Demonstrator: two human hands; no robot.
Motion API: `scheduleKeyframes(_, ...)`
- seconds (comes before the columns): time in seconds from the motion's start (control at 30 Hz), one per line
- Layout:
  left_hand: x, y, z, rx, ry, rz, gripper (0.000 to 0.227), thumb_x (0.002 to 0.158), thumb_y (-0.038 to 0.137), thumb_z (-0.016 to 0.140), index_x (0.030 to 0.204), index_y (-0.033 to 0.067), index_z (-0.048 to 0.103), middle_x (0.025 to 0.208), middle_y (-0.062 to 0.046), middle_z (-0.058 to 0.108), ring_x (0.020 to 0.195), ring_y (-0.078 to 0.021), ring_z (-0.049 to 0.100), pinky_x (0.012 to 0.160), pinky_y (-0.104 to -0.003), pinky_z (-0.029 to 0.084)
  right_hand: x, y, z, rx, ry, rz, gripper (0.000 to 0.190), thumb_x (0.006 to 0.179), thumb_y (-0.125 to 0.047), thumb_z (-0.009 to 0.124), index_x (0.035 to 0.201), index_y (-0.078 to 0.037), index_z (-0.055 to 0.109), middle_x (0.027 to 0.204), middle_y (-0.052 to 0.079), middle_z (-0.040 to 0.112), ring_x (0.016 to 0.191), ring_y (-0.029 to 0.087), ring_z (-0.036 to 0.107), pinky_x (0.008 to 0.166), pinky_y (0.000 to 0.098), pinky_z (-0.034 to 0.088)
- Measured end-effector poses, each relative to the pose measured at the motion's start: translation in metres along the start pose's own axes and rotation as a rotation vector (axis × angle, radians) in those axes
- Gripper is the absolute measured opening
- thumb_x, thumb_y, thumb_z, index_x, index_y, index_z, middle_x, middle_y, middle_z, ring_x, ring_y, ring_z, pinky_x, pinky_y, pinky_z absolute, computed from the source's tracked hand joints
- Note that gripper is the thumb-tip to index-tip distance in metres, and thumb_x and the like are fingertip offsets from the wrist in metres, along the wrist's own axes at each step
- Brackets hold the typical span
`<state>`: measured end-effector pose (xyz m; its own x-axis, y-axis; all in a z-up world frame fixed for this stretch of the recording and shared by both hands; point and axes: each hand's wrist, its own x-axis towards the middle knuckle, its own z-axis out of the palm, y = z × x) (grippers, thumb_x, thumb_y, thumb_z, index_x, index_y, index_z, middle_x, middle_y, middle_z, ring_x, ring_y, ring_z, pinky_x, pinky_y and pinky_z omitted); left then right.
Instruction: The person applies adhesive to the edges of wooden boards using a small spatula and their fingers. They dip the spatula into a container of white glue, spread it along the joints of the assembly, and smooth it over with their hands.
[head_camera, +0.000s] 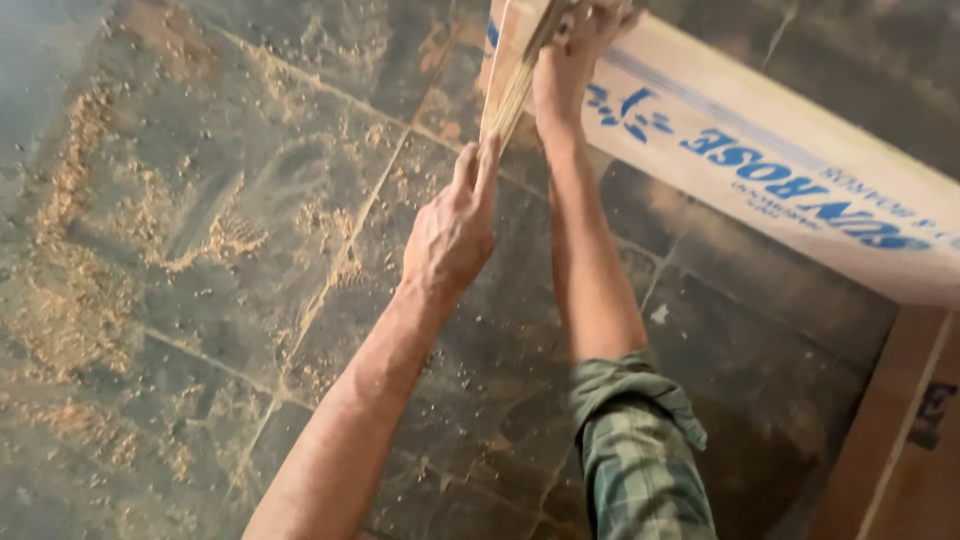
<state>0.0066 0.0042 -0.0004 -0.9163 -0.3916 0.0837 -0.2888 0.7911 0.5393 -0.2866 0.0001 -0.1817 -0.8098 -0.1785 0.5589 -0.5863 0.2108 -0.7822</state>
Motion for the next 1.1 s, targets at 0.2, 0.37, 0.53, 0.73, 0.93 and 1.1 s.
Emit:
scheduleKeyframes(0.2,0.0,0.001,0.001,0.062,-0.019,-0.032,0.079,0.085,-0.008,0.051,0.159,0.0057,0.026,0.15,-0.025,0.047,0.1,-0.0392,0.07,0.08,-0.047,0.059,-0.021,0.004,0.014,0.234,-0.079,0.231,0.056,0.1,-0.01,0.054,0.151,-0.004,0.033,0.163,0.026,0.02,0.153,0.045,0.013,0.127,0.0561,0.015)
scheduleKeyframes(0.37,0.006,0.01,-0.005,0.123,-0.023,-0.02,0.082,0.08,-0.007,0.052,0.157,0.0052,0.028,0.149,-0.025,0.046,0.111,-0.0386,0.067,0.078,-0.044,0.06,-0.006,-0.013,-0.011,0.091,-0.083,0.151,0.067,0.104,-0.012,0.061,0.16,-0.004,0.025,0.171,0.027,-0.006,0.157,0.044,-0.024,0.13,0.0544,-0.008)
scheduleKeyframes(0.53,-0.003,0.011,-0.01,0.087,-0.085,-0.061,0.082,0.085,-0.004,0.06,0.159,0.0066,0.029,0.152,-0.024,0.045,0.118,-0.0388,0.064,0.083,-0.044,0.06,-0.023,-0.045,-0.03,-0.043,-0.24,0.272,0.065,0.1,-0.012,0.061,0.16,-0.015,0.038,0.173,0.021,-0.007,0.159,0.044,-0.028,0.125,0.0569,-0.013)
scheduleKeyframes(0.73,-0.007,0.011,-0.015,0.078,-0.141,-0.039,0.083,0.076,-0.005,0.059,0.155,0.0017,0.033,0.15,-0.028,0.044,0.124,-0.0408,0.061,0.081,-0.041,0.061,-0.035,-0.092,-0.061,-0.073,-0.282,0.174,0.069,0.1,-0.01,0.058,0.165,-0.017,0.035,0.178,0.014,-0.013,0.163,0.043,-0.024,0.135,0.0636,-0.009)
scheduleKeyframes(0.93,-0.003,0.012,-0.012,0.213,-0.152,0.017,0.069,0.087,-0.007,0.056,0.153,-0.0028,0.039,0.147,-0.03,0.046,0.127,-0.0408,0.062,0.084,-0.035,0.062,-0.028,-0.126,-0.076,-0.098,-0.325,0.236,0.076,0.086,-0.017,0.048,0.162,-0.014,0.042,0.177,0.016,-0.015,0.162,0.045,-0.024,0.133,0.0663,-0.011)
scheduleKeyframes(1.1,-0.01,0.014,-0.009,0.273,-0.225,-0.03,0.066,0.088,-0.006,0.055,0.153,-0.0007,0.04,0.144,-0.029,0.049,0.118,-0.0378,0.067,0.081,-0.033,0.062,-0.023,-0.142,-0.074,-0.123,-0.326,0.251,0.071,0.091,-0.024,0.047,0.161,-0.015,0.041,0.176,0.017,-0.01,0.161,0.046,-0.023,0.131,0.0651,-0.009)
